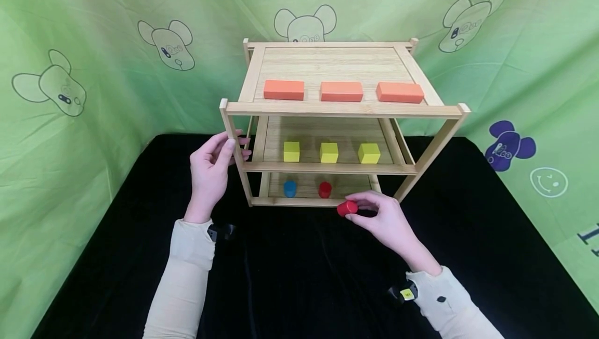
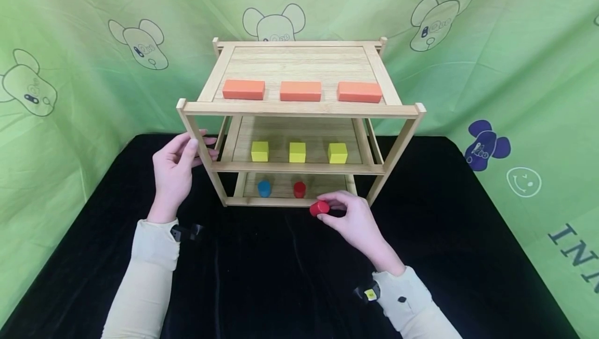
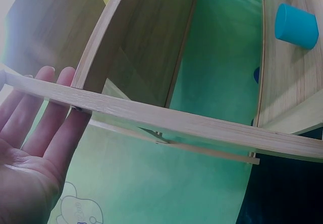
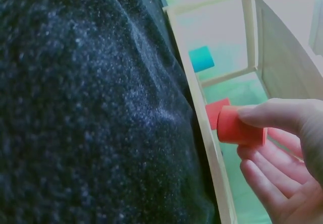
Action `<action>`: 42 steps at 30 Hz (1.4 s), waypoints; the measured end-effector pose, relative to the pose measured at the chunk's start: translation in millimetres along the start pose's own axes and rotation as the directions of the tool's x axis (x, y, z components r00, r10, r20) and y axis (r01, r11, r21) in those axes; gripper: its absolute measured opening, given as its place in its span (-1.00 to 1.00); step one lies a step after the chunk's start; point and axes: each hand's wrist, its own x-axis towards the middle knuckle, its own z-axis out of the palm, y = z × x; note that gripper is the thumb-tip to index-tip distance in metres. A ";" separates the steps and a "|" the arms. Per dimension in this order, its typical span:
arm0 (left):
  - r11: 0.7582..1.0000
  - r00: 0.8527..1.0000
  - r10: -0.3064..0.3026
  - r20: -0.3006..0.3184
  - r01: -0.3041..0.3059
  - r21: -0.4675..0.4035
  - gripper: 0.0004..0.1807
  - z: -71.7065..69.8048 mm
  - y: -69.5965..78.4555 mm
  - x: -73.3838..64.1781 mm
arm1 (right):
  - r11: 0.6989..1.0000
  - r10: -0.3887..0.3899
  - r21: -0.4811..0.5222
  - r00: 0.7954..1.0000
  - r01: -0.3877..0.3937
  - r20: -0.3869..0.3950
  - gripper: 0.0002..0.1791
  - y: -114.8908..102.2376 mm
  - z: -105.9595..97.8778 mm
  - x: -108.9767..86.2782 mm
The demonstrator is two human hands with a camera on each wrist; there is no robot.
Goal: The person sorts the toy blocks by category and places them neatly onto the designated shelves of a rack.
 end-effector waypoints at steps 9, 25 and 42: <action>1.000 1.000 0.000 -0.005 0.000 -0.015 -0.69 0.1 0.9 0.0 | 0.999 0.045 -0.008 0.998 -0.046 -0.032 -0.64 3.4 -3.6 1.8; 1.000 1.000 -0.004 0.001 0.004 -0.018 -0.71 0.1 0.7 -0.9 | 0.997 -0.027 -0.073 0.988 0.016 -0.149 -0.66 7.0 -6.7 2.3; 1.000 1.000 -0.003 0.000 0.003 -0.024 -0.70 0.0 -0.6 -0.2 | 0.988 -0.040 -0.152 0.972 0.004 -0.231 -0.67 9.0 -5.0 7.9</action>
